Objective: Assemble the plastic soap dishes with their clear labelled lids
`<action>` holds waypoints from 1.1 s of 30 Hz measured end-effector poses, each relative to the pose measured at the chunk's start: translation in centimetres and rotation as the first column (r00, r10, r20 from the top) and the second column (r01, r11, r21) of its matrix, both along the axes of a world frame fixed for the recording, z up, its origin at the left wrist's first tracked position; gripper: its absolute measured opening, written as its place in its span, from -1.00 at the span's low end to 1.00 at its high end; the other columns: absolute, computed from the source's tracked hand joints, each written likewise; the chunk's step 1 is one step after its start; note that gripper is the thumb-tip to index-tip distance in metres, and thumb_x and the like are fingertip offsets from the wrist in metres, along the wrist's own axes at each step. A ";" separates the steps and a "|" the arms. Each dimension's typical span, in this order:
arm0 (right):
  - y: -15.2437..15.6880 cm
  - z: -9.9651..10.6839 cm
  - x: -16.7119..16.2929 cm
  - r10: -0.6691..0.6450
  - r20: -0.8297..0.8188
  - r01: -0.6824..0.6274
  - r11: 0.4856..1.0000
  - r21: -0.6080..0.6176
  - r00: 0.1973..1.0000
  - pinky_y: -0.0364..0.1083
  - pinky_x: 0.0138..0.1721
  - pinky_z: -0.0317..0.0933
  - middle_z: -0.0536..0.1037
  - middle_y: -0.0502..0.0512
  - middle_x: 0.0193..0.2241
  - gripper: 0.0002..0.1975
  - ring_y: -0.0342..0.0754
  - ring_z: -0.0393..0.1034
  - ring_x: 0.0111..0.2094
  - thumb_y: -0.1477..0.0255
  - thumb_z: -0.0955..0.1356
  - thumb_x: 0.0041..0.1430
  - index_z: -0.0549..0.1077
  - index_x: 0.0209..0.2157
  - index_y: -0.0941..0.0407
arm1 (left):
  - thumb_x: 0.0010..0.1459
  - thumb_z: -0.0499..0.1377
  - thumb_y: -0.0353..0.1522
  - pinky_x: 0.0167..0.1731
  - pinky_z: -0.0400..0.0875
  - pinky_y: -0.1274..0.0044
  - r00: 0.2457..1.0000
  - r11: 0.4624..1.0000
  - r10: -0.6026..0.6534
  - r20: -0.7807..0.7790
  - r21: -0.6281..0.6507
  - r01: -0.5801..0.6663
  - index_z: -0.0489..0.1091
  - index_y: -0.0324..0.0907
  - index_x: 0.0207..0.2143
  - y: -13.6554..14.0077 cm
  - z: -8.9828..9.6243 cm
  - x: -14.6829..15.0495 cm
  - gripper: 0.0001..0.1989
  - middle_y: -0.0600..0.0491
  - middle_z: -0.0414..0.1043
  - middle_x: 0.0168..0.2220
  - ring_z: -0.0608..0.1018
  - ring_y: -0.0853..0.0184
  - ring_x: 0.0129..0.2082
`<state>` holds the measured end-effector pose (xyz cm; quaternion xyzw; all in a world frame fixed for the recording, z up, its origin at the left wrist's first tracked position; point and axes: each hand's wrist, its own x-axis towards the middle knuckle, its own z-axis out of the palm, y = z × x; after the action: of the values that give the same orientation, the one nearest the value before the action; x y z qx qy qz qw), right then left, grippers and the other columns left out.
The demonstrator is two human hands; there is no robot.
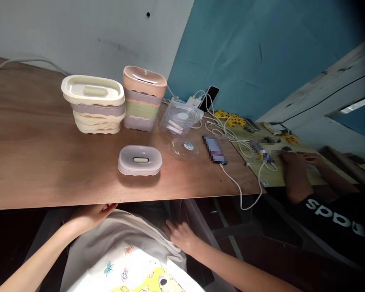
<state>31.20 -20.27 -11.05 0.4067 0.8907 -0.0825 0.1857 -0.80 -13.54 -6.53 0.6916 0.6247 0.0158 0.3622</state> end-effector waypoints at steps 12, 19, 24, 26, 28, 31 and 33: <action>1.7 -0.1 0.2 0.040 0.071 -0.033 0.995 -0.095 0.997 -0.02 -0.37 0.31 0.55 0.25 -0.14 -0.56 0.12 0.51 -0.31 0.67 0.34 -0.03 0.39 -0.04 0.19 | 0.12 -0.10 -0.08 -0.54 0.13 0.52 0.997 0.991 0.056 0.048 0.122 -0.061 0.03 -0.12 -0.64 -0.1 -1.2 -0.6 -0.60 0.08 0.24 -0.63 0.36 0.28 -0.56; 0.3 0.1 -0.6 -0.004 0.024 0.005 0.999 -0.046 1.000 -0.01 -0.24 0.32 0.50 0.41 -0.09 -0.57 0.15 0.47 -0.15 0.76 0.22 0.07 0.37 -0.01 0.29 | 0.13 -0.07 -0.08 -0.54 0.14 0.54 0.997 0.987 0.060 0.054 0.145 -0.068 0.08 -0.12 -0.64 -0.2 -0.8 -0.8 -0.60 0.11 0.21 -0.64 0.34 0.31 -0.57; 0.7 0.4 -0.4 -0.027 -0.037 0.023 0.995 -0.098 0.999 -0.07 -0.28 0.30 0.55 0.27 -0.18 -0.65 0.09 0.48 -0.19 0.74 0.23 0.07 0.43 -0.11 0.26 | 0.14 -0.08 -0.08 -0.52 0.17 0.55 0.997 0.986 0.047 0.054 0.154 -0.055 0.08 -0.12 -0.61 -0.2 -0.6 -0.8 -0.61 0.11 0.22 -0.62 0.34 0.32 -0.56; 1.1 0.5 -0.3 -0.050 -0.055 0.043 0.992 -0.119 0.997 -0.11 -0.33 0.28 0.57 0.18 -0.23 -0.71 0.04 0.49 -0.25 0.69 0.28 0.06 0.45 -0.16 0.22 | 0.15 -0.09 -0.08 -0.52 0.17 0.55 0.998 0.986 0.044 0.053 0.158 -0.052 0.05 -0.13 -0.61 -0.2 -0.6 -0.8 -0.61 0.11 0.22 -0.61 0.33 0.32 -0.56; 1.5 0.8 -0.2 -0.078 -0.075 0.068 0.989 -0.128 0.994 -0.16 -0.36 0.25 0.59 0.10 -0.29 -0.76 -0.04 0.50 -0.31 0.66 0.28 0.11 0.46 -0.20 0.17 | 0.15 -0.09 -0.09 -0.53 0.16 0.54 0.998 0.985 0.044 0.049 0.162 -0.052 0.03 -0.13 -0.61 -0.1 -0.6 -0.9 -0.61 0.11 0.22 -0.61 0.33 0.32 -0.56; 1.9 1.3 -0.1 -0.102 -0.097 0.090 0.988 -0.127 0.990 -0.20 -0.36 0.22 0.59 0.05 -0.35 -0.75 -0.12 0.49 -0.36 0.64 0.20 0.24 0.47 -0.25 0.16 | 0.15 -0.08 -0.10 -0.55 0.14 0.54 0.999 0.985 0.041 0.034 0.164 -0.046 0.01 -0.12 -0.63 -0.1 -0.6 -1.0 -0.60 0.10 0.21 -0.63 0.33 0.30 -0.57; 2.1 1.7 0.0 -0.099 -0.103 0.086 0.988 -0.130 0.990 -0.20 -0.38 0.21 0.58 0.07 -0.36 -0.76 -0.12 0.49 -0.38 0.60 0.18 0.28 0.47 -0.28 0.17 | 0.16 -0.09 -0.10 -0.56 0.15 0.53 0.999 0.989 0.018 0.029 0.147 -0.022 0.06 -0.13 -0.65 -0.1 -0.6 -0.7 -0.59 0.08 0.23 -0.65 0.35 0.29 -0.58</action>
<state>31.15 -18.19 -9.39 0.4301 0.8727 -0.1690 0.1578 -1.46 -13.67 -7.09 0.7098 0.6238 0.0750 0.3185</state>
